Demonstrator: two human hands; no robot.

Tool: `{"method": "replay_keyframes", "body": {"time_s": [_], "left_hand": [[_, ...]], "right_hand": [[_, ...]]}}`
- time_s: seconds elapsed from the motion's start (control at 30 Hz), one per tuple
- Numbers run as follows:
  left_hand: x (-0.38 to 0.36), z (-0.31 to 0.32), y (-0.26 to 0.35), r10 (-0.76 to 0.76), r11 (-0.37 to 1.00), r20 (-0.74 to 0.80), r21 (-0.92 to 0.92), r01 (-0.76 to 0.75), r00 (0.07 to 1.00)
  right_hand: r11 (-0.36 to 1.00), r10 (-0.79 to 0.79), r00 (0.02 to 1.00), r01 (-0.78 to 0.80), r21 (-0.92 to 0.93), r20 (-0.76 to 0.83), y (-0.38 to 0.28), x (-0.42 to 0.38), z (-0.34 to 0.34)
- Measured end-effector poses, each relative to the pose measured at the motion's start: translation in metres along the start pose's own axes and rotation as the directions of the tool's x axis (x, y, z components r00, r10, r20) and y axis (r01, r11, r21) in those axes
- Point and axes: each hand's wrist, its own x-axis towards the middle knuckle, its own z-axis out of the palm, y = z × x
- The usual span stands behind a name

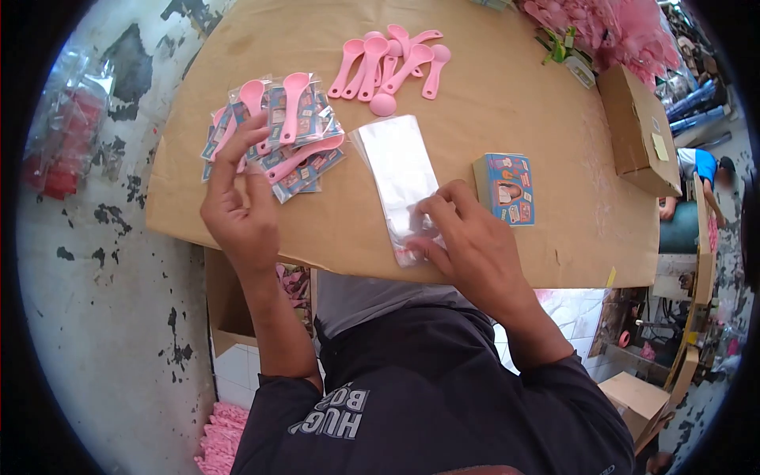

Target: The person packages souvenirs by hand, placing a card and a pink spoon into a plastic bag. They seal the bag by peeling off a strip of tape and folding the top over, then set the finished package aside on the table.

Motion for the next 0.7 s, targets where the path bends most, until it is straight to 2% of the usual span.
{"method": "replay_keyframes", "body": {"time_s": [0.1, 0.17, 0.2, 0.23, 0.27, 0.33, 0.4, 0.43, 0.5, 0.53, 0.6, 0.63, 0.7], "left_hand": [[-0.006, 0.013, 0.004, 0.061, 0.997, 0.064, 0.048, -0.064, 0.996], [-0.013, 0.024, 0.014, -0.016, 0.995, 0.087, -0.096, 0.025, 0.996], [-0.017, 0.027, 0.020, -0.021, 0.995, 0.100, -0.095, 0.031, 0.995], [-0.021, 0.027, 0.028, -0.140, 0.979, 0.184, -0.122, 0.164, 0.973], [-0.023, 0.030, 0.032, -0.251, 0.946, 0.268, -0.134, 0.294, 0.930], [-0.029, 0.034, 0.029, -0.251, 0.948, 0.269, -0.128, 0.292, 0.930], [-0.033, 0.035, 0.025, -0.282, 0.941, 0.379, -0.072, 0.331, 0.882], [-0.034, 0.036, 0.028, -0.281, 0.941, 0.382, -0.070, 0.331, 0.880], [-0.035, 0.042, 0.038, -0.421, 0.817, 0.562, -0.106, 0.567, 0.712], [-0.037, 0.045, 0.038, -0.423, 0.818, 0.559, -0.102, 0.566, 0.713], [-0.041, 0.052, 0.036, -0.416, 0.747, 0.641, -0.163, 0.645, 0.645], [-0.036, 0.053, 0.043, -0.468, 0.720, 0.657, -0.105, 0.686, 0.591], [-0.037, 0.061, 0.037, -0.484, 0.709, 0.637, -0.115, 0.695, 0.600]], "right_hand": [[1.000, 0.007, 1.000, -0.007, 0.026, 0.004, 0.003, 0.001, 0.005], [0.998, 0.012, 0.999, -0.009, 0.059, -0.051, 0.006, 0.001, 0.006], [0.996, 0.006, 0.994, 0.003, 0.087, -0.106, 0.008, 0.001, 0.006], [0.996, 0.017, 0.994, -0.007, 0.094, -0.105, 0.009, 0.001, 0.006], [0.993, 0.018, 0.986, 0.002, 0.118, -0.167, 0.009, 0.002, 0.003], [0.989, 0.029, 0.973, 0.006, 0.149, -0.229, 0.010, 0.002, 0.002], [0.980, 0.001, 0.951, 0.061, 0.192, -0.308, 0.013, 0.001, 0.001], [0.979, 0.005, 0.951, 0.058, 0.194, -0.310, 0.015, 0.001, -0.001], [0.966, -0.088, 0.921, 0.171, 0.191, -0.380, 0.017, 0.003, -0.003], [0.965, -0.089, 0.921, 0.175, 0.196, -0.380, 0.017, 0.003, -0.005], [0.955, -0.147, 0.939, 0.217, 0.202, -0.309, 0.015, 0.002, -0.008], [0.954, -0.150, 0.940, 0.219, 0.204, -0.308, 0.015, 0.002, -0.008], [0.946, -0.236, 0.939, 0.281, 0.163, -0.250, 0.015, 0.001, -0.009]]}}
